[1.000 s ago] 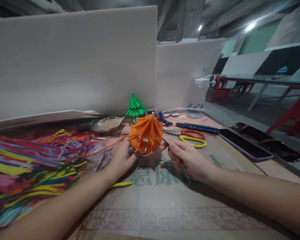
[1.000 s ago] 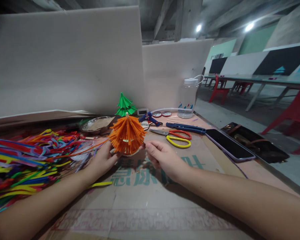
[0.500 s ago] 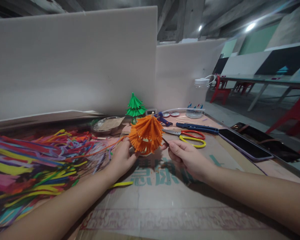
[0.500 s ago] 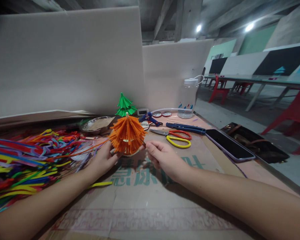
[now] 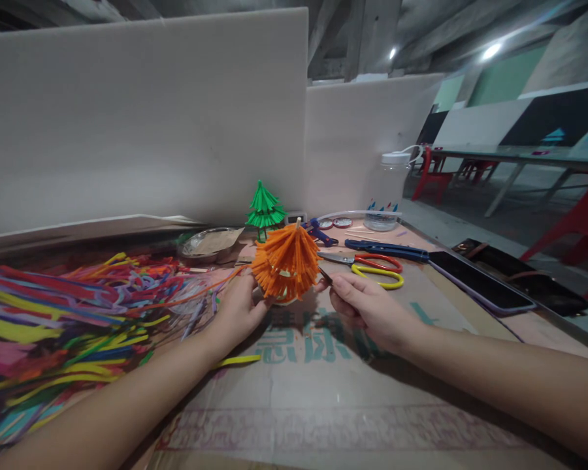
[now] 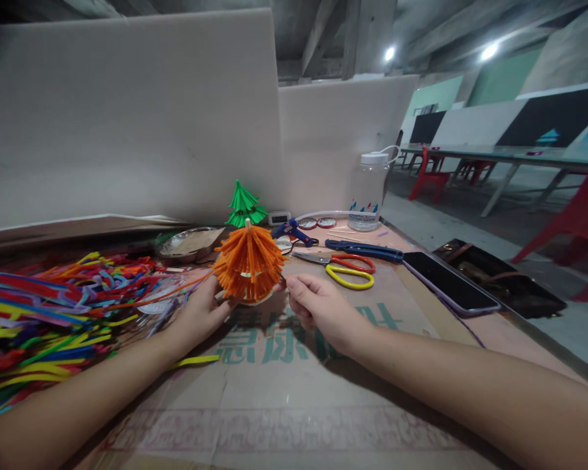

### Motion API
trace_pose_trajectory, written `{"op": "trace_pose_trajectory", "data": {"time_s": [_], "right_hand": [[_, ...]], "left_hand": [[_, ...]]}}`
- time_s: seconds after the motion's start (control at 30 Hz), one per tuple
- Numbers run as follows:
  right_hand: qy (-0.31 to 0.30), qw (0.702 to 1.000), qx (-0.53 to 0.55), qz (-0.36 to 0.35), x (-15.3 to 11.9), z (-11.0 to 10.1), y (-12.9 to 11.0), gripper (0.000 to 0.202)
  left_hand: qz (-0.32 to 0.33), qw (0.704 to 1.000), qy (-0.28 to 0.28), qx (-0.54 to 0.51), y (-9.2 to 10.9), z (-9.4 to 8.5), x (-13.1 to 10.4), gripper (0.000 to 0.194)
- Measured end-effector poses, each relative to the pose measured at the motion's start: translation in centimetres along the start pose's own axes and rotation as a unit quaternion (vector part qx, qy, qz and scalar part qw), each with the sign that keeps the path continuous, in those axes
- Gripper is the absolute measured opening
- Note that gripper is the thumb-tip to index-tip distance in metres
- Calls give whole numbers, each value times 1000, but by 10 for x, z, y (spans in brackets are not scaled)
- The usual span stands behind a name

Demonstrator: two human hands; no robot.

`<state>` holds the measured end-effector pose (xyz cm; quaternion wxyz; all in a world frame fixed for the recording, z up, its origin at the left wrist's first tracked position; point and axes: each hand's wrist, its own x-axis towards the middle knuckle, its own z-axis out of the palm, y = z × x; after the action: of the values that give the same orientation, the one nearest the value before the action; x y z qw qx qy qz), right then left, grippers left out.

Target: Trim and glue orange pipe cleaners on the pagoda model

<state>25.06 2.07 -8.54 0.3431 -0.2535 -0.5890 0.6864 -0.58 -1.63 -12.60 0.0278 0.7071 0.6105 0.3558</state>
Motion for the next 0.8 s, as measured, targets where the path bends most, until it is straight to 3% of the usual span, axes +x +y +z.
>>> {"op": "trace_pose_trajectory", "data": {"time_s": [0.8], "right_hand": [[4, 1000, 4, -1, 1, -1, 4, 51]], "left_hand": [[3, 1000, 2, 4, -2, 1, 0, 32]]}}
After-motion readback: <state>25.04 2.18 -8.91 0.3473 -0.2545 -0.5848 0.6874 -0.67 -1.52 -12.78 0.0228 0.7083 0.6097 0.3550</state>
